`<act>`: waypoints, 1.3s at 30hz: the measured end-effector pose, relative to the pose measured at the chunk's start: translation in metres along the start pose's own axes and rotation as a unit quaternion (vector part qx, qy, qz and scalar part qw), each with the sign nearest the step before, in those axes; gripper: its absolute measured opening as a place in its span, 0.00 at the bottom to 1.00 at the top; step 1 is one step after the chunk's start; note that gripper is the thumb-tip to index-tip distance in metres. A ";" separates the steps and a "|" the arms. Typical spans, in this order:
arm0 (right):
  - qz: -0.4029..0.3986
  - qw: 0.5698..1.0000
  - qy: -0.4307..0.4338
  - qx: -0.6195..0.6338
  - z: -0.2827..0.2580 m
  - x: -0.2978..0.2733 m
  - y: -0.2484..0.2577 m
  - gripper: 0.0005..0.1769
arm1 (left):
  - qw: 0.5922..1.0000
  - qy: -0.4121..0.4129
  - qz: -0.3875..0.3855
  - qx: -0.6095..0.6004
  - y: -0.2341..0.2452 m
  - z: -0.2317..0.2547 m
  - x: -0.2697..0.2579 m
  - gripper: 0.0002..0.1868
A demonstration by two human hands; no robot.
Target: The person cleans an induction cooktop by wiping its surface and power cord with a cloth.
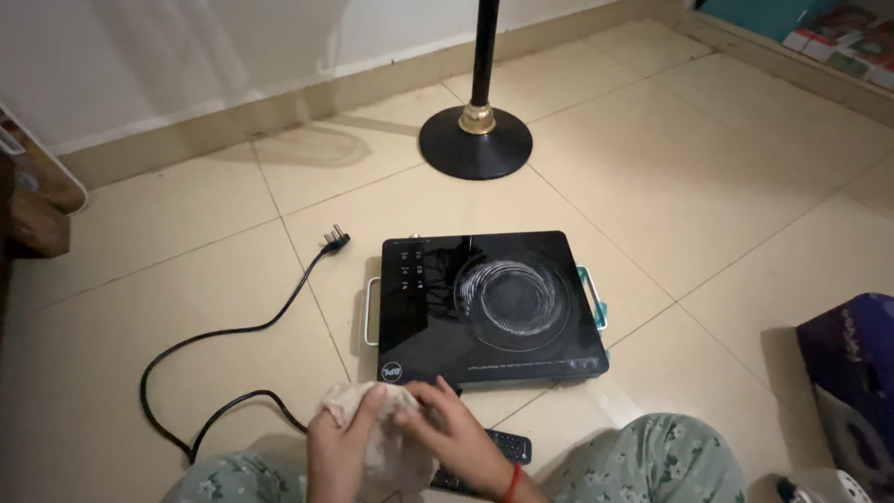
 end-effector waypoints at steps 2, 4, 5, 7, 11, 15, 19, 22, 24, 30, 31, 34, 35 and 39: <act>0.007 0.979 -0.107 0.171 0.044 -0.007 -0.016 0.18 | 0.905 -0.204 0.198 0.316 -0.001 0.053 -0.025 0.19; 0.001 0.955 -0.146 0.257 0.066 -0.009 -0.031 0.18 | 0.959 -0.151 0.151 0.187 -0.003 0.046 -0.017 0.18; -0.008 0.957 -0.133 0.258 0.069 -0.008 -0.035 0.18 | 0.977 -0.122 0.124 0.119 -0.008 0.039 -0.013 0.18; -0.021 0.954 -0.138 0.263 0.075 -0.009 -0.039 0.19 | 0.996 -0.062 0.069 -0.017 -0.018 0.022 -0.006 0.18; -0.021 0.965 -0.183 0.188 0.088 -0.020 -0.030 0.23 | 0.994 0.060 0.009 -0.092 -0.023 -0.009 0.008 0.19; 0.157 0.964 -0.214 -0.027 0.124 -0.034 0.059 0.29 | 0.994 0.071 0.039 -0.067 0.012 -0.032 0.015 0.22; 0.311 0.909 -0.268 -0.066 0.147 -0.058 0.158 0.33 | 0.998 -0.002 0.012 0.065 0.047 -0.055 0.044 0.29; 0.342 0.894 -0.246 -0.152 0.140 -0.073 0.192 0.31 | 0.997 -0.021 -0.043 0.053 0.031 -0.064 0.083 0.36; 0.365 0.875 -0.259 -0.184 0.147 -0.089 0.199 0.29 | 0.978 -0.160 -0.080 0.104 -0.006 -0.042 0.111 0.29; 0.502 0.827 -0.223 -0.120 0.183 -0.145 0.218 0.28 | 0.914 -0.065 -0.087 0.392 -0.137 -0.053 0.137 0.11; 0.522 0.817 -0.221 -0.104 0.189 -0.153 0.221 0.27 | 0.892 -0.027 -0.106 0.440 -0.168 -0.056 0.124 0.09; 0.568 0.789 -0.223 -0.076 0.204 -0.164 0.226 0.26 | 0.889 -0.035 -0.252 0.380 -0.270 -0.036 0.041 0.25; 0.579 0.780 -0.225 -0.072 0.208 -0.167 0.228 0.26 | 0.891 -0.106 -0.311 0.314 -0.296 -0.017 0.011 0.26; 0.606 0.771 -0.185 -0.069 0.211 -0.181 0.236 0.26 | 0.959 -0.042 -0.272 0.069 -0.300 0.010 -0.004 0.16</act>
Point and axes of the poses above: each hand's wrist, its own x-axis towards the middle knuckle, its own y-axis out of the back of the hand, z = x × y, the point moved 7 cm from there along x, towards the middle knuckle, and after that the axes turned 12 degrees about -z, right-handed, at the moved point
